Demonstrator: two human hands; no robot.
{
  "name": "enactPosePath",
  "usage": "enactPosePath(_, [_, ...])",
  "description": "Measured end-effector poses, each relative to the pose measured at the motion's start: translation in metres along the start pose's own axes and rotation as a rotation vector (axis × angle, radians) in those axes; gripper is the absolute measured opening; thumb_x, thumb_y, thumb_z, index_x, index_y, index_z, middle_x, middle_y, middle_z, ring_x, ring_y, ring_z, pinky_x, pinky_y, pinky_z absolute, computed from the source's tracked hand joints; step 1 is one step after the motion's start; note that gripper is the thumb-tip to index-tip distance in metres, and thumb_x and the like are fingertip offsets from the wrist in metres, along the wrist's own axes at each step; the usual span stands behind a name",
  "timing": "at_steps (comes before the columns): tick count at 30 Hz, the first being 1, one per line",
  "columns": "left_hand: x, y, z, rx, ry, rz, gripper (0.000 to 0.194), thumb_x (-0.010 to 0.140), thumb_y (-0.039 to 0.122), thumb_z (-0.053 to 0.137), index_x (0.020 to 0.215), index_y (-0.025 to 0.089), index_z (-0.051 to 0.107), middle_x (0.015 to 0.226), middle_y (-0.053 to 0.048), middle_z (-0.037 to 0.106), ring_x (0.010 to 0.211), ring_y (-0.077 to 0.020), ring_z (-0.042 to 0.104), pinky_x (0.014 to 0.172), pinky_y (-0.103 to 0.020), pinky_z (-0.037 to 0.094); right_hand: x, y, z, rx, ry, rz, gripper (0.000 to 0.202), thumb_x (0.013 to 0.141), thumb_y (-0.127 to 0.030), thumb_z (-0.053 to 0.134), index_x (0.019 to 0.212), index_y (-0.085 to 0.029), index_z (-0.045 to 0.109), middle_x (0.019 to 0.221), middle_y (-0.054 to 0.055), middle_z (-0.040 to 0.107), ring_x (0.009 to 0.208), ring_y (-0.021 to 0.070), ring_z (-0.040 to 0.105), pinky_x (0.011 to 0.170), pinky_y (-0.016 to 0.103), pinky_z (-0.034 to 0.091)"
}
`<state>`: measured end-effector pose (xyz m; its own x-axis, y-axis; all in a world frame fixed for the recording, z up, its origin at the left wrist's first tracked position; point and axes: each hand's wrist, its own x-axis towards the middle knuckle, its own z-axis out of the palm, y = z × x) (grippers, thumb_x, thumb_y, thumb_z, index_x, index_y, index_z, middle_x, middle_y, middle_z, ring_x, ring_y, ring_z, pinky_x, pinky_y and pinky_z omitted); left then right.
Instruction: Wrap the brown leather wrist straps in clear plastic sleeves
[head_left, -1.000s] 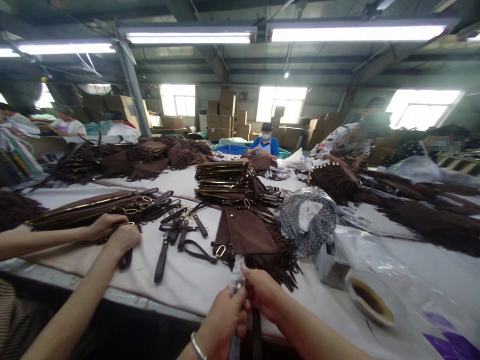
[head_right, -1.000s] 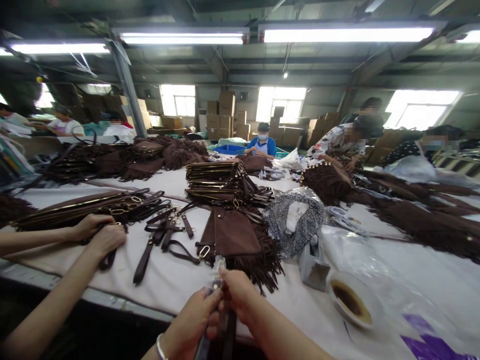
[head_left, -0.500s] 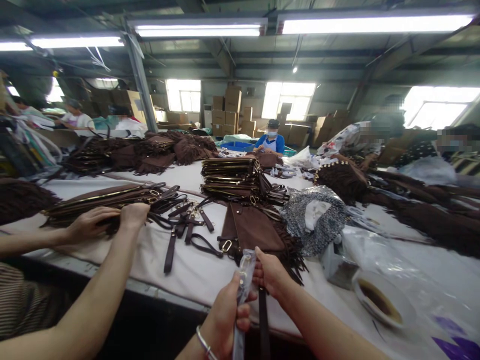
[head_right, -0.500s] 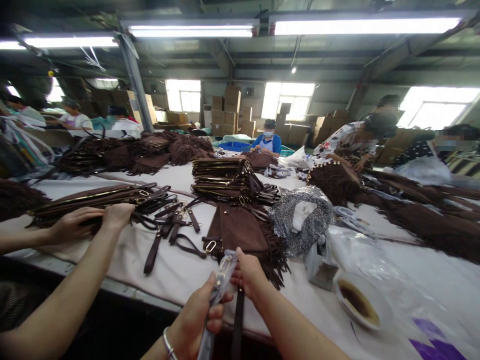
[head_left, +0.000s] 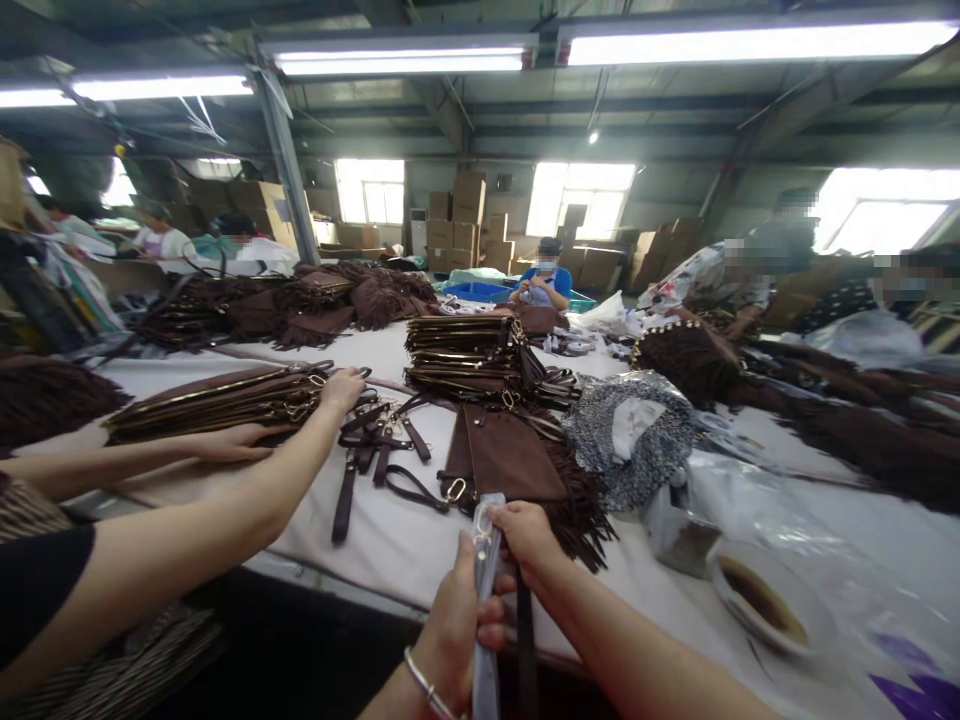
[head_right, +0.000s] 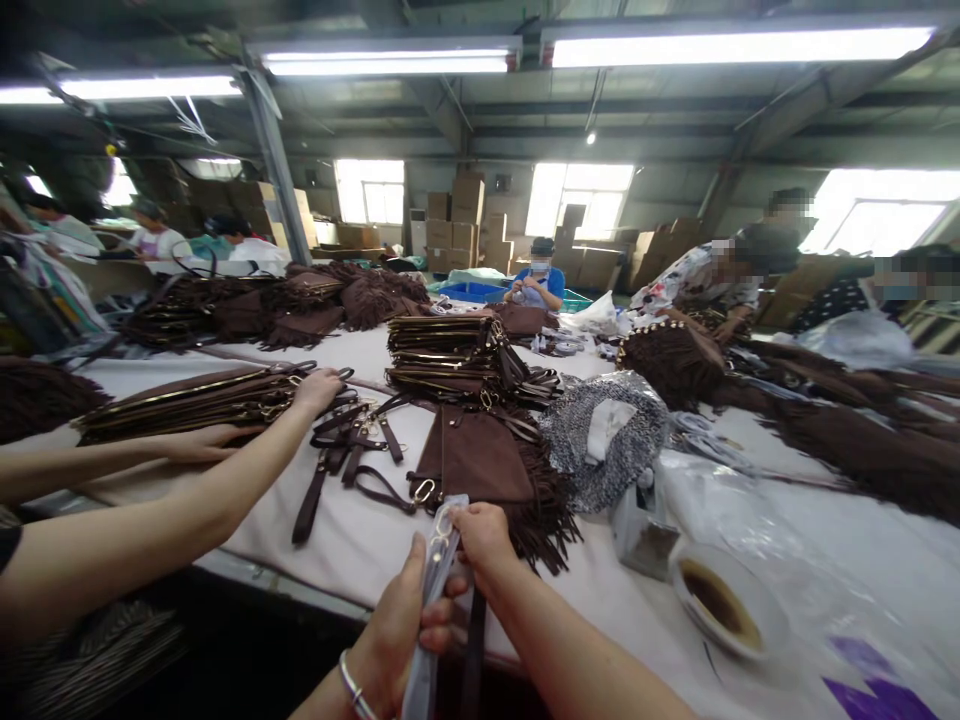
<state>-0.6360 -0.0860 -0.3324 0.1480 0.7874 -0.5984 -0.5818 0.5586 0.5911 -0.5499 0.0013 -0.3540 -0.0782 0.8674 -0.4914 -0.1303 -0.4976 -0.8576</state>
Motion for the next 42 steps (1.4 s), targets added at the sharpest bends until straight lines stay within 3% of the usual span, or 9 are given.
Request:
enactPosePath(6, [-0.001, -0.002, -0.005, 0.222, 0.074, 0.040, 0.053, 0.081, 0.070, 0.045, 0.086, 0.018, 0.051, 0.062, 0.006, 0.046, 0.038, -0.0009, 0.023, 0.038, -0.016, 0.012, -0.010, -0.004, -0.012, 0.030, -0.133, 0.081, 0.032, 0.082, -0.044, 0.062, 0.075, -0.013, 0.061, 0.057, 0.002, 0.062, 0.042, 0.0106, 0.053, 0.039, 0.020, 0.037])
enactPosePath(9, [0.000, -0.005, -0.004, 0.256, 0.073, 0.036, 0.053, 0.078, 0.072, 0.047, 0.084, 0.019, 0.050, 0.060, 0.007, 0.044, 0.038, -0.0014, 0.023, 0.039, -0.017, 0.012, -0.012, -0.005, -0.010, 0.049, -0.204, 0.119, 0.030, 0.081, -0.041, 0.064, 0.074, -0.012, 0.061, 0.061, 0.007, 0.066, 0.044, 0.0144, 0.058, 0.038, 0.022, 0.039])
enactPosePath(13, [0.003, -0.007, -0.001, 0.298, 0.040, 0.044, 0.056, 0.075, 0.077, 0.043, 0.082, 0.021, 0.047, 0.057, 0.009, 0.041, 0.038, -0.0021, 0.022, 0.038, -0.018, 0.013, -0.005, -0.004, 0.005, 0.097, -0.108, 0.092, 0.016, 0.074, -0.023, 0.068, 0.067, -0.014, 0.057, 0.056, 0.004, 0.064, 0.045, 0.0147, 0.058, 0.040, 0.023, 0.041])
enactPosePath(17, [0.006, -0.009, -0.005, 0.364, 0.039, 0.085, 0.059, 0.070, 0.081, 0.043, 0.079, 0.023, 0.043, 0.052, 0.011, 0.034, 0.036, -0.0031, 0.020, 0.036, -0.018, 0.014, 0.003, -0.002, 0.015, 0.136, -0.052, 0.025, 0.017, 0.069, -0.014, 0.069, 0.058, -0.014, 0.055, 0.048, 0.001, 0.059, 0.041, 0.0125, 0.054, 0.041, 0.023, 0.041])
enactPosePath(24, [0.009, -0.006, -0.015, 0.489, 0.058, 0.160, 0.055, 0.072, 0.079, 0.043, 0.084, 0.025, 0.042, 0.047, 0.013, 0.030, 0.032, -0.0056, 0.021, 0.033, -0.019, 0.016, 0.011, 0.006, 0.014, 0.159, -0.004, -0.040, 0.019, 0.066, -0.019, 0.071, 0.057, -0.015, 0.055, 0.047, 0.001, 0.060, 0.041, 0.0130, 0.054, 0.041, 0.024, 0.042])
enactPosePath(30, [0.015, 0.017, -0.008, 0.434, -0.063, 0.044, 0.055, 0.073, 0.073, 0.053, 0.086, 0.020, 0.052, 0.062, 0.001, 0.056, 0.044, -0.0097, 0.047, 0.040, -0.021, 0.035, 0.011, 0.004, 0.010, 0.127, 0.033, -0.083, 0.021, 0.060, -0.024, 0.077, 0.059, -0.015, 0.058, 0.049, 0.002, 0.062, 0.042, 0.0132, 0.056, 0.043, 0.024, 0.042])
enactPosePath(35, [0.024, 0.016, -0.011, 0.404, -0.029, 0.107, 0.039, 0.076, 0.057, 0.061, 0.082, 0.020, 0.050, 0.063, 0.006, 0.047, 0.041, -0.0036, 0.033, 0.038, -0.017, 0.023, 0.009, 0.004, 0.004, 0.098, 0.038, -0.061, 0.023, 0.067, -0.028, 0.074, 0.061, -0.016, 0.055, 0.050, 0.000, 0.061, 0.042, 0.0122, 0.056, 0.042, 0.023, 0.043])
enactPosePath(38, [0.024, 0.011, -0.017, 0.458, -0.003, 0.129, 0.031, 0.083, 0.051, 0.052, 0.084, 0.021, 0.049, 0.062, 0.008, 0.043, 0.040, -0.0033, 0.028, 0.038, -0.017, 0.016, 0.009, 0.002, -0.006, 0.065, 0.047, -0.004, 0.026, 0.075, -0.030, 0.070, 0.063, -0.018, 0.051, 0.049, -0.002, 0.057, 0.038, 0.0100, 0.052, 0.038, 0.021, 0.042])
enactPosePath(42, [0.022, 0.005, -0.018, 0.512, 0.041, 0.143, 0.023, 0.089, 0.042, 0.039, 0.084, 0.022, 0.047, 0.062, 0.007, 0.041, 0.042, -0.0048, 0.031, 0.039, -0.018, 0.019, 0.007, -0.005, -0.022, 0.017, -0.008, 0.059, 0.024, 0.080, -0.031, 0.066, 0.066, -0.017, 0.053, 0.049, -0.001, 0.057, 0.037, 0.0125, 0.053, 0.034, 0.022, 0.040])
